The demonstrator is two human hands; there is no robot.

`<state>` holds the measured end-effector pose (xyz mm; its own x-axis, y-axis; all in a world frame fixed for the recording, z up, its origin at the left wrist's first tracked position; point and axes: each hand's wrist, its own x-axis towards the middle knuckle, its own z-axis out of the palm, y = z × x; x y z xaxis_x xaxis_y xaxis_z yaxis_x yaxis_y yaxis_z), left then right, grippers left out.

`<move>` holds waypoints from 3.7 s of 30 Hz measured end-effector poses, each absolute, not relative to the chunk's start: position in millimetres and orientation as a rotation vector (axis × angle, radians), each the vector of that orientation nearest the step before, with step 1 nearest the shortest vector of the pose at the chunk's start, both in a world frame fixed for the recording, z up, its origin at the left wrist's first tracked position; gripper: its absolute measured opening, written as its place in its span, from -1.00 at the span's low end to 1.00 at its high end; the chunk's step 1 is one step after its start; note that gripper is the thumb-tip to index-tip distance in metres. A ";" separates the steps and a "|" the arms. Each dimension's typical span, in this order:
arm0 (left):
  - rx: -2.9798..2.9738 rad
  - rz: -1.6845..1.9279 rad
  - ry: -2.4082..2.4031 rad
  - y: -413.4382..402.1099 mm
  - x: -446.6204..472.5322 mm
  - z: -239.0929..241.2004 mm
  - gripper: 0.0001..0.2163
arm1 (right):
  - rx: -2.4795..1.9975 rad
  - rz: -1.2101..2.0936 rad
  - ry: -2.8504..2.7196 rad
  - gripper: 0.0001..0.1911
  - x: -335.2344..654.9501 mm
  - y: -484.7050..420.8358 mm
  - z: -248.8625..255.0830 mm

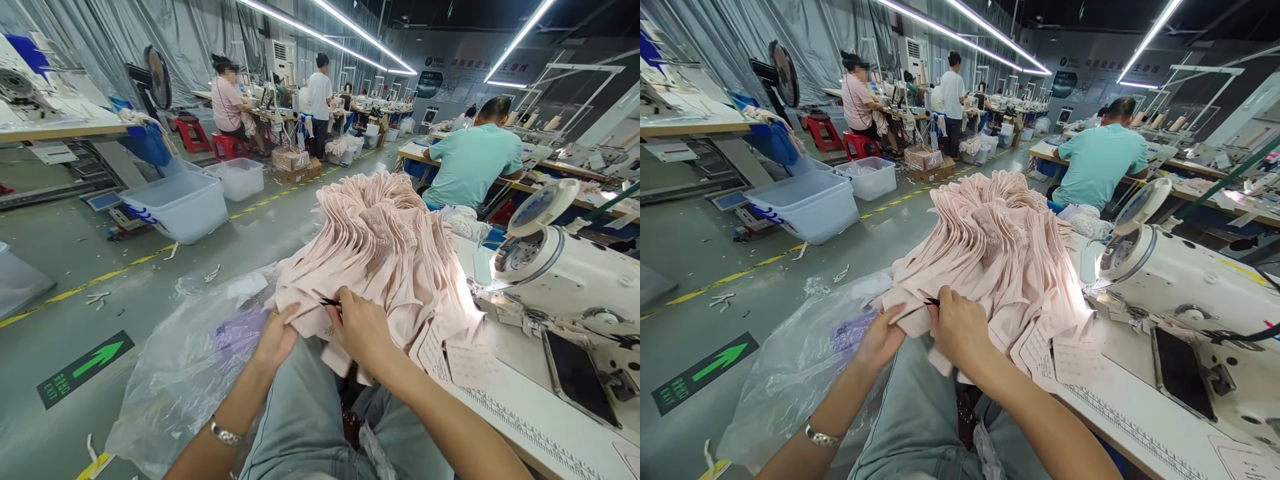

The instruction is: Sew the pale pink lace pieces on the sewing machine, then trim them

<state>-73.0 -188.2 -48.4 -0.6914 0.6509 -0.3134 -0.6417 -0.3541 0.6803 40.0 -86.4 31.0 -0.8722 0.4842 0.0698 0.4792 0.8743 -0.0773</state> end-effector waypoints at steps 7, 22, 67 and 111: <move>-0.167 2.108 0.767 -188.9 -73.3 -29.0 -0.60 | -0.738 0.128 -2.991 -0.83 42.2 -93.3 33.8; 0.206 1.655 1.061 -200.3 -54.2 -56.8 -0.54 | -0.712 0.041 -2.984 -0.85 30.8 -85.2 18.1; -0.208 1.987 0.758 -191.0 -42.5 -46.0 -0.72 | -0.718 -0.019 -3.006 -0.91 44.0 -87.7 14.6; -0.121 1.882 0.735 -192.9 -33.4 -33.6 -0.66 | -0.779 0.028 -2.979 -0.81 56.5 -84.2 24.2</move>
